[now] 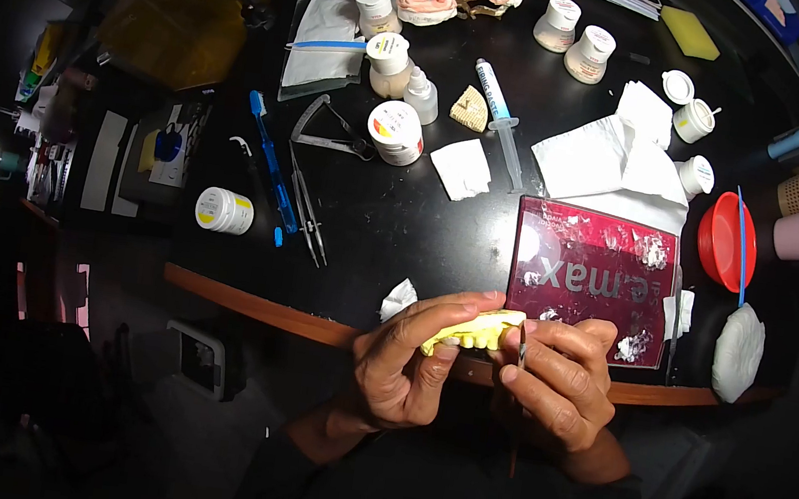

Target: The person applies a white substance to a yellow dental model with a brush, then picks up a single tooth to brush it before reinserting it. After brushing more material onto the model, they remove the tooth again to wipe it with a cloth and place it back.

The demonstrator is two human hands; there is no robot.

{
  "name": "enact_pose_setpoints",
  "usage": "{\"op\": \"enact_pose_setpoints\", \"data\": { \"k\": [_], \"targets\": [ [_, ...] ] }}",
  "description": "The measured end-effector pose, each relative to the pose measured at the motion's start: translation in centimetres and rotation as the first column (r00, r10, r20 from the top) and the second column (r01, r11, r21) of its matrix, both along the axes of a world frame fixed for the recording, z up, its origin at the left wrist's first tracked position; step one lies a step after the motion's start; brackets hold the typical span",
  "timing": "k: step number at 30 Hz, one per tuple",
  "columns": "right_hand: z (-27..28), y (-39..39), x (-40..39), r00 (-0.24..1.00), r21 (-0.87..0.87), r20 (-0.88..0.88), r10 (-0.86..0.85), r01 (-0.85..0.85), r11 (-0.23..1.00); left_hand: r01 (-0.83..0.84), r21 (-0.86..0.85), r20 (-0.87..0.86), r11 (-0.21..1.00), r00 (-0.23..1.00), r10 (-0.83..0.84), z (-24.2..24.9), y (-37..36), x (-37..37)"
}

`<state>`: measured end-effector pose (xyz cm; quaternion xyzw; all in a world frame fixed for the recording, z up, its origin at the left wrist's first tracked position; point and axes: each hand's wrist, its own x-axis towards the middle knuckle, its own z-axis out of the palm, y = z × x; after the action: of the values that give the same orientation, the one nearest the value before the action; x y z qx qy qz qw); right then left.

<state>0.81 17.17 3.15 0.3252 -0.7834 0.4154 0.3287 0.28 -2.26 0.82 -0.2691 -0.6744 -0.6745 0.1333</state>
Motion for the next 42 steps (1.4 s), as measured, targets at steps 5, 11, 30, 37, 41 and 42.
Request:
{"op": "enact_pose_setpoints", "data": {
  "k": [5,11,30,37,41,42],
  "targets": [
    [0.1,0.1,0.0,1.000,0.019,-0.019,0.013,-0.013,1.000,0.028,0.079,0.045,0.996,0.998,-0.032,-0.1,0.1,0.2],
    [-0.1,0.0,-0.1,1.000,-0.008,0.000,0.006,-0.006,1.000,-0.003,0.022,0.122,1.000,0.993,0.000,0.2,-0.1,0.8],
    [0.7,-0.9,-0.2,0.944,-0.205,0.248,0.218,-0.169,0.964,-0.162,0.044,0.474,0.986,0.872,0.122,2.3,0.6,1.2],
    [0.4,-0.9,0.1,0.958,-0.116,0.212,0.192,-0.171,0.978,-0.181,0.002,0.465,0.983,0.871,0.160,2.3,0.7,1.2],
    [0.4,-1.2,0.1,0.971,-0.091,0.176,0.159,-0.145,0.985,-0.168,0.007,0.482,0.986,0.864,0.144,2.6,0.5,1.1],
    [0.3,-1.3,0.0,0.972,-0.085,0.174,0.155,-0.141,0.986,-0.169,0.016,0.480,0.986,0.866,0.140,2.5,0.6,1.1]
  ]
}}
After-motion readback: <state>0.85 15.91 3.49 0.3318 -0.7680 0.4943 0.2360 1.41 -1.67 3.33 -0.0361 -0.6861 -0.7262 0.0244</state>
